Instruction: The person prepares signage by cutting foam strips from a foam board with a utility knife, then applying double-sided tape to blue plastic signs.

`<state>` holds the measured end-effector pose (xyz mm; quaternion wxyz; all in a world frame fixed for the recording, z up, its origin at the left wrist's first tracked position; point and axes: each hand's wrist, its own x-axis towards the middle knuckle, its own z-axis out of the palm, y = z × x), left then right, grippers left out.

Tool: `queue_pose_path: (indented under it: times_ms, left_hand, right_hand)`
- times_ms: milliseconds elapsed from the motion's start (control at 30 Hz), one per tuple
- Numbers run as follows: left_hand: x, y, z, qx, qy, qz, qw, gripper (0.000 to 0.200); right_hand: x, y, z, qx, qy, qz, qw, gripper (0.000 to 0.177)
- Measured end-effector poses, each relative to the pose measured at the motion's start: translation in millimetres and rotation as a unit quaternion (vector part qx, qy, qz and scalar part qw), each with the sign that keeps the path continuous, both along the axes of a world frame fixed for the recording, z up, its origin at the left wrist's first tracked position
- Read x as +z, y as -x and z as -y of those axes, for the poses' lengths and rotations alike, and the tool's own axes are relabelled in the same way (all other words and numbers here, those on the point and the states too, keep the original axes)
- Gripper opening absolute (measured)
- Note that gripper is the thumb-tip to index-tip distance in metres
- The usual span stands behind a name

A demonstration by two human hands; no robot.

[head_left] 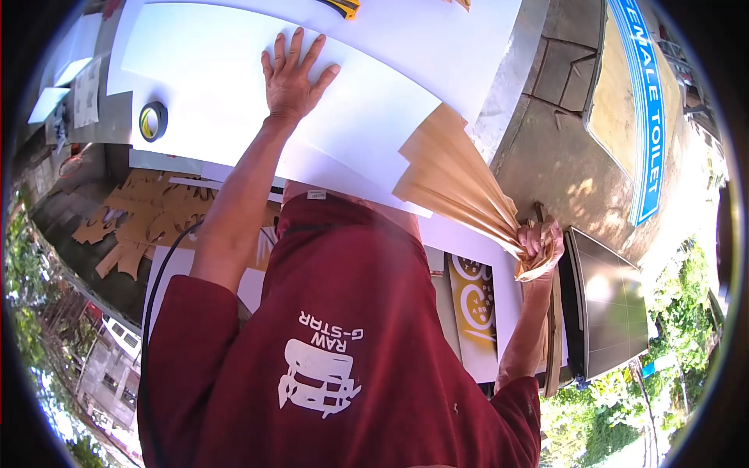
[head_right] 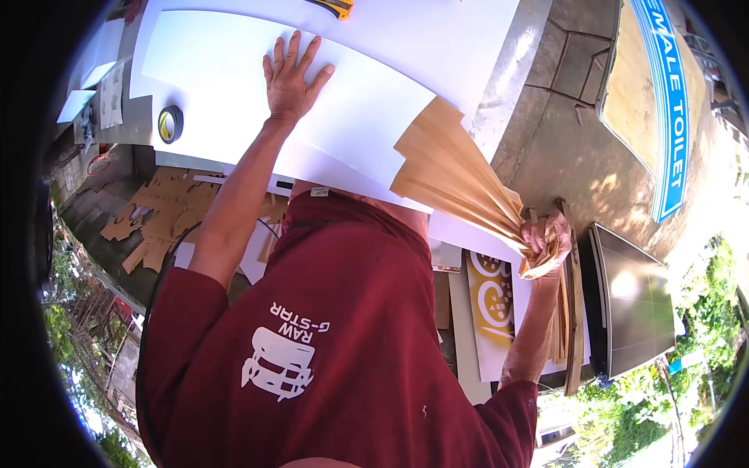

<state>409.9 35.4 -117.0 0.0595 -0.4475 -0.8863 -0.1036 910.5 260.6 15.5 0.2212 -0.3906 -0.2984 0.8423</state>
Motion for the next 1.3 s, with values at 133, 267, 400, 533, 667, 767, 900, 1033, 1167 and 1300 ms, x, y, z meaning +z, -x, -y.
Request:
queue_pose_path:
  times_ms: [133,267,400,533,667,767,900,1033,1167,1300]
  left_hand:
    - [-1,0,0,-0.003,-0.004,0.003,1.000,0.066]
    - [-1,0,1,-0.008,-0.002,0.003,1.000,0.066]
    - [-1,-1,2,-0.013,0.004,-0.002,1.000,0.066]
    - [1,0,0,-0.002,0.031,-0.022,0.999,0.068]
    - [-8,1,3,-0.025,0.004,0.009,1.000,0.069]
    - [4,-4,-3,-0.026,-0.023,0.042,0.999,0.074]
    - [82,-76,-39,-0.120,-0.166,0.335,0.920,0.076]
    - [161,-166,-80,-0.347,-0.117,0.482,0.796,0.129]
    - [208,-221,-112,-0.241,-0.236,0.802,0.493,0.121]
    - [240,-170,-151,0.015,-0.464,0.769,0.440,0.081]
  right_hand:
    - [8,-27,-10,-0.023,-0.015,0.027,0.999,0.036]
    - [28,-29,-14,-0.189,-0.012,0.209,0.960,0.041]
    - [46,-88,-49,-0.204,-0.028,0.275,0.939,0.043]
    - [116,-288,-91,-0.291,-0.100,0.437,0.845,0.034]
    - [203,-245,-39,-0.406,-0.132,0.392,0.815,0.040]
    - [176,-260,-39,-0.182,-0.152,0.126,0.963,0.029]
    - [175,-90,-1,-0.175,-0.148,0.014,0.973,0.022]
    - [171,11,-15,-0.036,-0.153,-0.111,0.981,0.025]
    - [158,140,-3,-0.290,-0.210,-0.063,0.932,0.035]
    - [107,223,27,-0.154,-0.363,-0.050,0.918,0.030]
